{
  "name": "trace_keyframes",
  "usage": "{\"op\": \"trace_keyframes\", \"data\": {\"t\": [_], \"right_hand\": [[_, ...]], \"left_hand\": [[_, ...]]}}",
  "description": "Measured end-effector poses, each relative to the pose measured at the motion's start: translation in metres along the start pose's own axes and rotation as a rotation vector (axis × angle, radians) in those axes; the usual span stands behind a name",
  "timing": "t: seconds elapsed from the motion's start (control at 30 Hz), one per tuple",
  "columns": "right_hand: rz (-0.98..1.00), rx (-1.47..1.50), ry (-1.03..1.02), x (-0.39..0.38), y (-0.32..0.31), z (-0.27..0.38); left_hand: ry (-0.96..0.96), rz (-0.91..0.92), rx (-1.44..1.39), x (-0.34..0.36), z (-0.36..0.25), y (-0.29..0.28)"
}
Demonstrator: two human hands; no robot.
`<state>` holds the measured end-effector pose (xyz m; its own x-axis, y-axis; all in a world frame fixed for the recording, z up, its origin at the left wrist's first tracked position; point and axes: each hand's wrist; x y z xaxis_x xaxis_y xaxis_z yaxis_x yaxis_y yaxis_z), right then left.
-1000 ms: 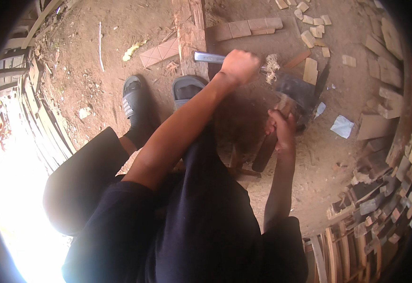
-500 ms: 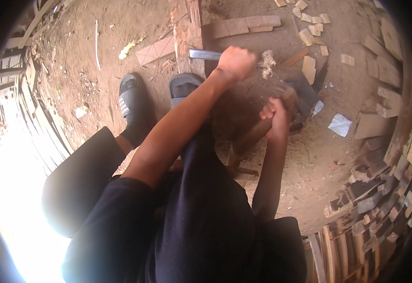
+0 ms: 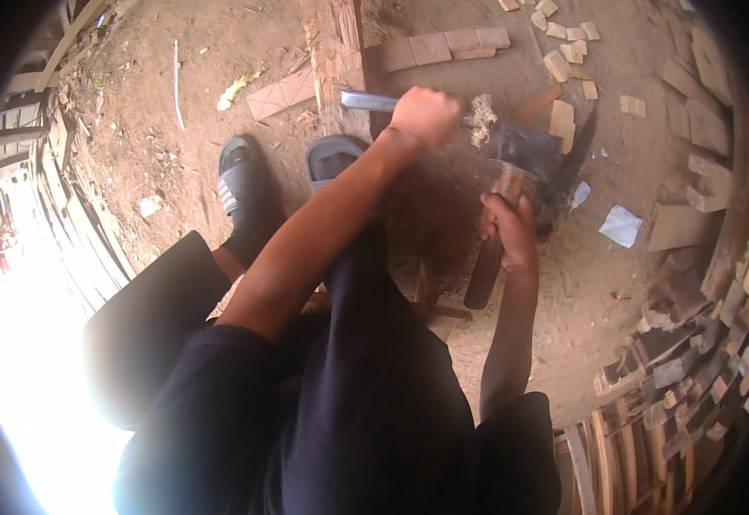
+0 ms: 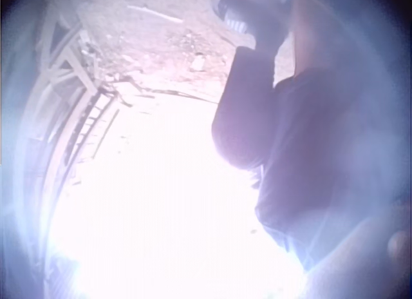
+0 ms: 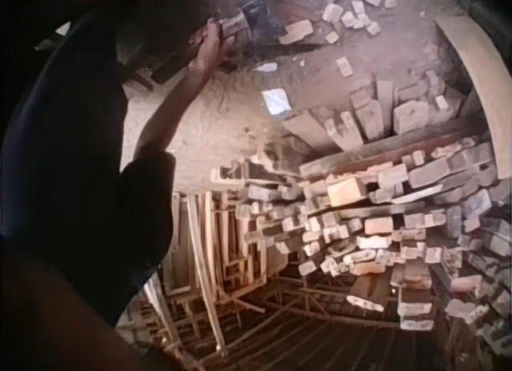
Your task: The person sits on the ground and uses a chisel and mallet to carve a piece of wood. They repeatedly strike the chisel to remove wood chips and occasionally adjust the wood's position.
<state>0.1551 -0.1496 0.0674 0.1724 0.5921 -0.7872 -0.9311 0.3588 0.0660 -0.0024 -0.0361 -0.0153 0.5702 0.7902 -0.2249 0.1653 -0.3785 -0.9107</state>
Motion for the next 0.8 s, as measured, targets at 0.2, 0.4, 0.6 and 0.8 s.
{"op": "trace_keyframes", "data": {"t": [0.2, 0.4, 0.6, 0.8], "right_hand": [[0.03, 0.102, 0.009, 0.013, 0.01, -0.018], [-0.059, 0.238, 0.014, 0.022, 0.0, -0.007], [0.06, -0.013, 0.088, 0.018, 0.001, -0.01], [-0.053, 0.506, 0.024, 0.041, 0.003, -0.023]], "left_hand": [[-0.027, 0.042, 0.006, 0.001, 0.0, 0.0], [-0.015, 0.083, 0.058, 0.002, 0.003, -0.006], [0.002, 0.061, 0.062, 0.0, 0.003, 0.001], [-0.023, 0.077, 0.064, 0.002, 0.003, 0.001]]}}
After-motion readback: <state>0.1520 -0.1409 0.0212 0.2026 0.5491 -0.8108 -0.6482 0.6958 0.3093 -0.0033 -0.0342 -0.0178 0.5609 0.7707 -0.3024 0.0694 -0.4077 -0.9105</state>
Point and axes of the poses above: each hand's wrist, its own x-axis towards the middle knuckle, its own y-axis out of the palm, z = x × y, and after that the axes turned 10 degrees about x, right-handed
